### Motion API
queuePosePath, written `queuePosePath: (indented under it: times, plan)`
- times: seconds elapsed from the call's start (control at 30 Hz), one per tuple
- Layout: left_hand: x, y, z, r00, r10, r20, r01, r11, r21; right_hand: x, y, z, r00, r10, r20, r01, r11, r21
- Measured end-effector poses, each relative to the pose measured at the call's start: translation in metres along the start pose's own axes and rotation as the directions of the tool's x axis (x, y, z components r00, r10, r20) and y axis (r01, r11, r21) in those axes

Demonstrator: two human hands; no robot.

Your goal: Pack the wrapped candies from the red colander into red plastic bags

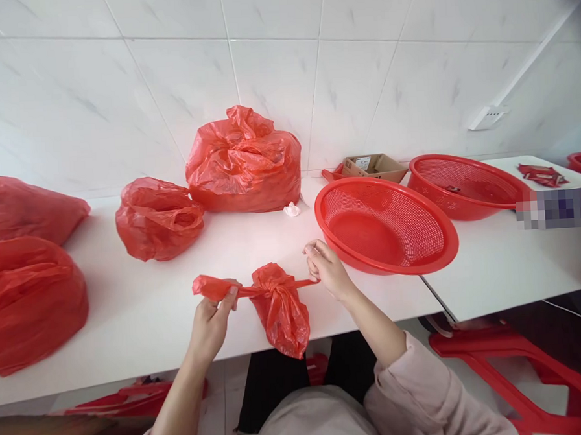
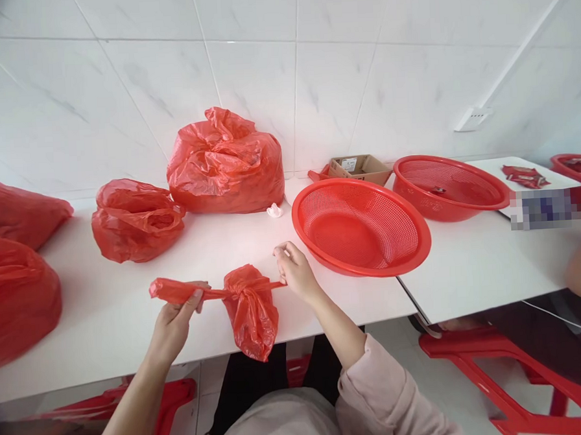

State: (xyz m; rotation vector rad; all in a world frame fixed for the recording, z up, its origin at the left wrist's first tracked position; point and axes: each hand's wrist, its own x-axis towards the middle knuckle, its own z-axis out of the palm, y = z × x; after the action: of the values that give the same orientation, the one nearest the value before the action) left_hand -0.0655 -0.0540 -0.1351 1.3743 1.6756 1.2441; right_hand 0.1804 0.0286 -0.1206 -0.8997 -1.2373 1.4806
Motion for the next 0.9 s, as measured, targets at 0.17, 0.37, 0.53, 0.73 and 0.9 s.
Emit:
queuePosePath:
  times: [0.17,0.37,0.53,0.73,0.9]
  plan:
    - [0.022,0.058,0.013,0.966,0.079,0.246,0.023,0.922,-0.387,0.021,-0.06,0.036,0.986,-0.091,0.143,0.114,0.98,-0.161]
    - [0.038,0.087,0.036,0.859,-0.039,0.51,0.316,0.825,-0.469,0.034,-0.095,0.078,0.94,-0.187,0.285,0.229,0.966,-0.121]
    - [0.032,0.087,0.043,0.838,0.044,0.543,0.197,0.904,-0.378,0.042,-0.088,0.094,0.955,-0.1,0.279,0.161,0.966,-0.205]
    - [0.034,0.076,0.054,0.957,0.052,0.284,0.05,0.939,-0.34,0.035,-0.086,0.091,0.922,-0.184,0.34,0.247,0.957,-0.153]
    - [0.037,0.07,0.046,0.966,0.087,0.243,0.014,0.922,-0.386,0.027,-0.05,0.053,0.913,-0.251,0.322,0.396,0.734,-0.552]
